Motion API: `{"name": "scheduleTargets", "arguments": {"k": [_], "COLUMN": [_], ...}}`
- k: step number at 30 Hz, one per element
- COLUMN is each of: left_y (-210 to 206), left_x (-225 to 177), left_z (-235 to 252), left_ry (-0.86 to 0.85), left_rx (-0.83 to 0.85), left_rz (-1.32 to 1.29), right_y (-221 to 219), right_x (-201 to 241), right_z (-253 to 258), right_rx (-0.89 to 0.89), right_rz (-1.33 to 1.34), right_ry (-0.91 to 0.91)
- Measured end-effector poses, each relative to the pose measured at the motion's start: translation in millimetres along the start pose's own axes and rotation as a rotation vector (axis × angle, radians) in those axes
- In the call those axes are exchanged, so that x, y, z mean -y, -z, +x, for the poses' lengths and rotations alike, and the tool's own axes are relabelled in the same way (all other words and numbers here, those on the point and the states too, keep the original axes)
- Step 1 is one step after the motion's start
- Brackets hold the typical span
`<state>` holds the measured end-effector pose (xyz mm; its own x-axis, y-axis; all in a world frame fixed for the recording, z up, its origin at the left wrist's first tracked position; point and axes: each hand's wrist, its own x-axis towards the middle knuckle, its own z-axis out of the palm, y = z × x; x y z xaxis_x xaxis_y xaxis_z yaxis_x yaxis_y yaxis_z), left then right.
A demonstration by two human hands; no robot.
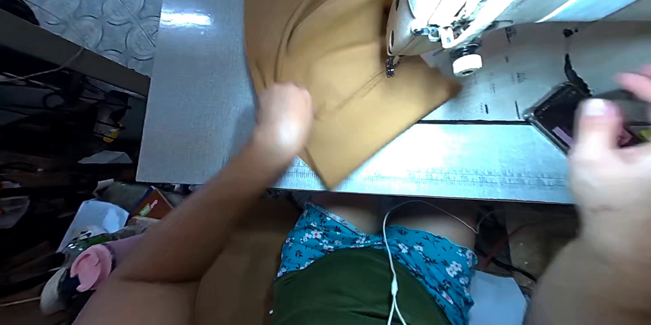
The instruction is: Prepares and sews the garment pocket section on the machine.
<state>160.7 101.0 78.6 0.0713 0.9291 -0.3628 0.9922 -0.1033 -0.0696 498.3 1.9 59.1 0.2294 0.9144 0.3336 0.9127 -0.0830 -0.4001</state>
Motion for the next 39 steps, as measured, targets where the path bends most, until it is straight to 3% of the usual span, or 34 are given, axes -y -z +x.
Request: {"name": "scheduleTargets", "arguments": {"k": [2,3,4,8,12,17,21,25,29,32,35,39], "left_y": [4,4,2,-38,-63,-65,-62,-80,-69,-41,-29,-37], "left_x": [-34,-45,-53,-72,-60,-43,-45,-38,-39,-38,-40,-45], "left_z": [-41,-47,-46,13,45,56,1,-61,-45,-23,-16,-15], "left_ry": [-0.037,-0.081,-0.124,-0.474,-0.714,-0.895,-0.933,-0.955,-0.905,-0.802,-0.782,-0.765], "left_rx": [0.185,0.199,0.139,-0.379,-0.427,-0.503,-0.418,-0.336,-0.344,-0.091,0.090,0.009], "left_rz": [0.048,0.026,-0.044,-0.359,-0.441,-0.358,-0.286,-0.259,-0.487,-0.624,-0.544,-0.554], "right_y": [-24,-43,-64,-108,-119,-114,-91,-72,-65,-70,-76,-75], "right_x": [53,70,78,92,100,113,95,62,59,62,63,62], "right_z": [4,7,10,-1,-20,-45,-72,-76,-47,-10,22,30], "right_rx": [0.074,0.111,0.139,0.265,0.223,0.241,0.255,0.431,0.490,0.607,0.802,0.921], "right_rz": [0.078,0.108,0.119,0.091,0.026,-0.042,0.058,0.132,0.139,0.266,0.337,0.295], "right_ry": [0.168,0.234,0.291,0.335,0.266,0.262,0.361,0.518,0.641,0.629,0.575,0.586]}}
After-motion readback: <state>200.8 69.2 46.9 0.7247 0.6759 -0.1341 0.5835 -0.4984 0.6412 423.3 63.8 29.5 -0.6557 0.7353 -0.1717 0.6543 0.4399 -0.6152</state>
